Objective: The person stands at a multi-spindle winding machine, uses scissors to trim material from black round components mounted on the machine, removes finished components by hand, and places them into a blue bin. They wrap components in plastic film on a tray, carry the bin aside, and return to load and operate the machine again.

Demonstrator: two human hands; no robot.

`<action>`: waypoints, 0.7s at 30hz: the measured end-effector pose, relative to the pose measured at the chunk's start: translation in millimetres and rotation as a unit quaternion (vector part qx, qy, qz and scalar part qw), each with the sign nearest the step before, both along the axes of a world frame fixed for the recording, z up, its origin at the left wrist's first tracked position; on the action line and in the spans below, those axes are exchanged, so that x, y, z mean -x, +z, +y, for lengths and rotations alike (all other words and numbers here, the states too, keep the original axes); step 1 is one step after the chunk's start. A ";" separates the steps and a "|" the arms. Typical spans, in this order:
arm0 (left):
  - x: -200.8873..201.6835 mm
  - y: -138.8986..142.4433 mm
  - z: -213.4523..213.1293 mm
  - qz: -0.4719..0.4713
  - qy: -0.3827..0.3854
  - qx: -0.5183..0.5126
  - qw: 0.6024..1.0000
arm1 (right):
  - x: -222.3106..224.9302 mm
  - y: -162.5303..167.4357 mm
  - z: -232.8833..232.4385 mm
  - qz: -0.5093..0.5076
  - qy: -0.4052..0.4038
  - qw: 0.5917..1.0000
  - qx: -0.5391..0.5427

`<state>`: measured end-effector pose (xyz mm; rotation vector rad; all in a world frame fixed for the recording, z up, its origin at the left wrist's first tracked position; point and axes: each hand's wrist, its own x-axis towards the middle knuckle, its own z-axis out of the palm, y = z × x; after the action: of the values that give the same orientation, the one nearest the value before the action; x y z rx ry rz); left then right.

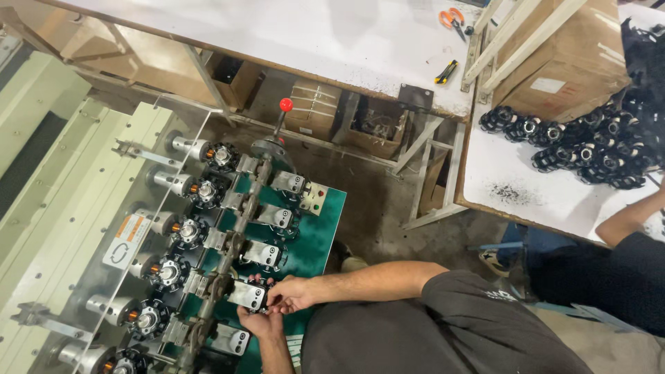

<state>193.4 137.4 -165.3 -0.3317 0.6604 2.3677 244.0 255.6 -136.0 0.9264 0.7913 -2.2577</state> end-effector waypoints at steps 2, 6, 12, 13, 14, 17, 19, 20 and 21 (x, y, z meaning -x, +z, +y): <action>-0.7 5.4 1.7 -0.009 -0.010 0.041 0.999 | -0.5 0.2 2.0 -0.006 -0.002 1.000 -0.003; 1.6 18.6 6.0 -0.012 -0.005 0.020 1.000 | 0.8 -1.4 2.9 0.002 0.013 1.000 -0.016; 12.4 3.3 -2.4 0.005 0.013 0.026 1.000 | 0.0 -7.8 27.0 0.102 0.137 0.985 0.013; 15.7 -3.2 -3.1 -0.040 0.041 0.040 0.998 | -0.7 -10.5 36.2 0.091 0.197 0.976 -0.029; 11.8 -9.5 -13.4 -0.099 0.025 0.085 0.991 | -4.7 -14.1 46.5 0.107 0.235 0.964 -0.058; -21.9 -23.6 -45.9 -0.157 0.093 0.331 0.926 | -23.5 -25.5 79.4 0.051 0.299 0.940 -0.154; -25.0 -24.9 -48.7 -0.164 0.128 0.425 0.881 | -34.1 -25.5 104.6 0.027 0.281 0.945 -0.164; -25.8 -24.2 -45.1 -0.086 0.122 0.510 0.847 | -34.3 -26.1 114.8 0.014 0.272 0.946 -0.173; -25.9 -21.3 -39.7 -0.007 0.113 0.589 0.800 | -33.7 -24.4 123.7 -0.001 0.263 0.948 -0.182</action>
<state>219.4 97.8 -186.5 -0.9762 2.1364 1.8184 277.7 379.4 -160.4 0.7562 1.3108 -1.6751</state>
